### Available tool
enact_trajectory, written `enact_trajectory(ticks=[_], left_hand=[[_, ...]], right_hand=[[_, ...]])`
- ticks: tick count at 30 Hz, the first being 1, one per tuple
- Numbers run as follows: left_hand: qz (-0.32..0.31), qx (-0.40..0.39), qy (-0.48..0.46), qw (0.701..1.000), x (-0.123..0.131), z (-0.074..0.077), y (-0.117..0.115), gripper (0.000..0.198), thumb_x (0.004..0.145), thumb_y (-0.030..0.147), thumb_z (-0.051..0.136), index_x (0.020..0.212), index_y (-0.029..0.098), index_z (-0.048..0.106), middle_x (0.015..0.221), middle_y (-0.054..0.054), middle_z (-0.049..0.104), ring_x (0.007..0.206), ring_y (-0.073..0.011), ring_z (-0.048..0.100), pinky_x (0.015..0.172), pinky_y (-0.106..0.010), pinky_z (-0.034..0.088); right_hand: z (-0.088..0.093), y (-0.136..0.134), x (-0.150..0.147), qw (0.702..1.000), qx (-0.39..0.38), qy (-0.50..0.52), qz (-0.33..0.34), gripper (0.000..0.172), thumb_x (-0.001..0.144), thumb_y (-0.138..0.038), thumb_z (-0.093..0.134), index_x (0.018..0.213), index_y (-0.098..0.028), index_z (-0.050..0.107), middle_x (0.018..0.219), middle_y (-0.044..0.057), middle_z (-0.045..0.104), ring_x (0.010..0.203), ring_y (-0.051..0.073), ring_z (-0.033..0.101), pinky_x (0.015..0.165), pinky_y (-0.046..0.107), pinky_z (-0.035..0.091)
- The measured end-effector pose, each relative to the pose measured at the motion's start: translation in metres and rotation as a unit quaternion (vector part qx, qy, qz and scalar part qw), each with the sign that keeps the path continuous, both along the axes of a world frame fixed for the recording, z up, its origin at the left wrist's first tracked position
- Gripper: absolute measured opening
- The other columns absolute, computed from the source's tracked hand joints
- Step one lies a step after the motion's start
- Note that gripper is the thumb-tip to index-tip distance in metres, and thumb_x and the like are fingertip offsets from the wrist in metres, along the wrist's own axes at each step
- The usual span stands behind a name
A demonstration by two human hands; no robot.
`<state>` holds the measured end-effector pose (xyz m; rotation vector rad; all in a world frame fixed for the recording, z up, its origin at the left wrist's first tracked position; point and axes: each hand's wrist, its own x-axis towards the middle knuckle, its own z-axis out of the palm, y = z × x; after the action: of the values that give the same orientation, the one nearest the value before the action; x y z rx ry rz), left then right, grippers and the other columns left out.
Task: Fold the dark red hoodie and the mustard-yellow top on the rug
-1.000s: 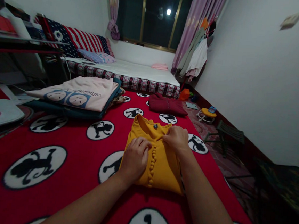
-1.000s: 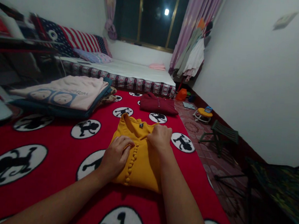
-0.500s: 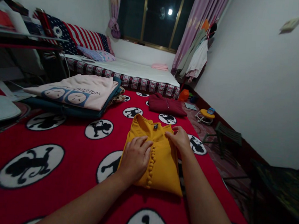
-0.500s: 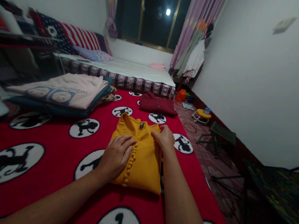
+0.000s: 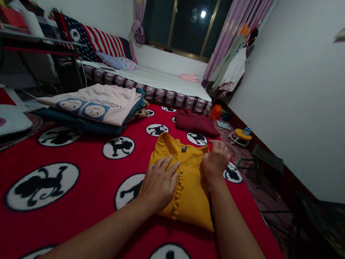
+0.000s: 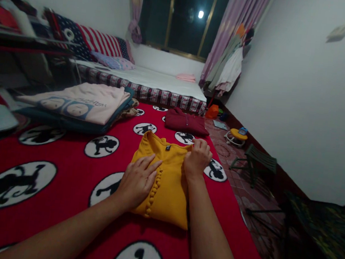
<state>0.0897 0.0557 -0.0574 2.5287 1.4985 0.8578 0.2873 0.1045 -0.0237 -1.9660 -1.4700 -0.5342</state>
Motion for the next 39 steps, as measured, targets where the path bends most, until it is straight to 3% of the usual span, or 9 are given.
enact_trajectory(ticks=[5, 7, 12, 18, 21, 24, 26, 29, 39], left_hand=[[0.006, -0.009, 0.011, 1.000, 0.000, 0.002, -0.001, 0.040, 0.094, 0.031, 0.040, 0.132, 0.027, 0.053, 0.143, -0.006, 0.047, 0.130, -0.0263, 0.041, 0.102, -0.047, 0.038], [0.004, -0.014, 0.011, 1.000, 0.000, 0.000, 0.000, 0.041, 0.095, 0.032, 0.039, 0.133, 0.025, 0.053, 0.145, -0.008, 0.045, 0.132, -0.0268, 0.040, 0.105, -0.048, 0.036], [-0.001, -0.034, 0.001, 0.999, 0.000, -0.009, 0.002, 0.048, 0.095, 0.036, 0.037, 0.140, 0.021, 0.045, 0.150, -0.011, 0.036, 0.139, -0.0278, 0.032, 0.114, -0.049, 0.026], [-0.004, -0.045, -0.013, 0.999, 0.001, -0.009, 0.000, 0.050, 0.094, 0.033, 0.039, 0.141, 0.017, 0.042, 0.150, -0.013, 0.036, 0.140, -0.0276, 0.029, 0.115, -0.047, 0.025], [-0.011, -0.040, -0.020, 0.999, 0.000, -0.006, 0.000, 0.051, 0.092, 0.030, 0.043, 0.142, 0.017, 0.042, 0.150, -0.013, 0.036, 0.140, -0.0284, 0.030, 0.115, -0.047, 0.025], [-0.024, -0.035, -0.029, 0.999, -0.001, -0.005, 0.000, 0.053, 0.093, 0.030, 0.041, 0.144, 0.019, 0.037, 0.151, -0.011, 0.035, 0.140, -0.0280, 0.028, 0.115, -0.048, 0.024], [-0.019, -0.036, -0.036, 0.999, -0.001, -0.006, 0.000, 0.057, 0.092, 0.031, 0.040, 0.147, 0.017, 0.032, 0.154, -0.013, 0.029, 0.143, -0.0292, 0.022, 0.116, -0.049, 0.023], [0.018, -0.048, -0.048, 0.998, 0.001, -0.011, -0.001, 0.062, 0.091, 0.038, 0.042, 0.145, 0.011, 0.033, 0.156, -0.018, 0.018, 0.144, -0.0344, 0.011, 0.115, -0.050, 0.022], [0.068, -0.106, -0.027, 0.992, 0.005, -0.012, 0.003, 0.070, 0.089, 0.043, 0.041, 0.144, 0.000, 0.032, 0.153, -0.026, 0.020, 0.143, -0.0374, 0.014, 0.115, -0.050, 0.023]], right_hand=[[-0.001, 0.003, -0.023, 0.929, -0.077, 0.061, 0.356, 0.034, 0.086, -0.023, 0.047, 0.117, -0.020, 0.062, 0.122, 0.008, 0.064, 0.114, 0.021, 0.056, 0.099, 0.036, 0.041], [-0.014, 0.006, -0.028, 0.898, -0.168, 0.048, 0.403, 0.038, 0.092, -0.031, 0.042, 0.125, -0.023, 0.059, 0.134, 0.008, 0.057, 0.129, 0.023, 0.046, 0.107, 0.043, 0.033], [-0.030, 0.011, -0.033, 0.913, -0.279, 0.007, 0.298, 0.044, 0.097, -0.031, 0.031, 0.139, -0.025, 0.046, 0.150, 0.004, 0.038, 0.144, 0.025, 0.019, 0.111, 0.057, 0.018], [0.023, 0.027, -0.072, 0.936, -0.295, -0.102, 0.164, 0.027, 0.088, -0.024, 0.047, 0.099, -0.020, 0.072, 0.106, 0.012, 0.070, 0.109, 0.027, 0.059, 0.101, 0.045, 0.032], [0.036, 0.043, -0.097, 0.961, -0.195, -0.094, 0.174, 0.035, 0.085, -0.027, 0.053, 0.118, -0.020, 0.062, 0.117, 0.012, 0.063, 0.105, 0.024, 0.057, 0.087, 0.033, 0.041], [0.026, 0.061, -0.112, 0.957, -0.149, -0.103, 0.226, 0.049, 0.078, -0.033, 0.065, 0.126, -0.026, 0.057, 0.137, 0.009, 0.048, 0.119, 0.027, 0.044, 0.089, 0.034, 0.040], [0.014, 0.071, -0.113, 0.951, -0.165, -0.113, 0.236, 0.036, 0.076, -0.034, 0.068, 0.111, -0.025, 0.066, 0.136, 0.007, 0.050, 0.124, 0.028, 0.038, 0.095, 0.039, 0.035], [-0.001, 0.082, -0.107, 0.959, -0.144, -0.093, 0.226, 0.016, 0.081, -0.031, 0.063, 0.092, -0.022, 0.070, 0.119, 0.005, 0.062, 0.115, 0.025, 0.044, 0.098, 0.039, 0.030], [-0.021, 0.107, -0.100, 0.966, -0.172, -0.104, 0.160, 0.024, 0.083, -0.044, 0.063, 0.092, -0.023, 0.071, 0.102, 0.006, 0.068, 0.101, 0.024, 0.050, 0.087, 0.035, 0.032]])
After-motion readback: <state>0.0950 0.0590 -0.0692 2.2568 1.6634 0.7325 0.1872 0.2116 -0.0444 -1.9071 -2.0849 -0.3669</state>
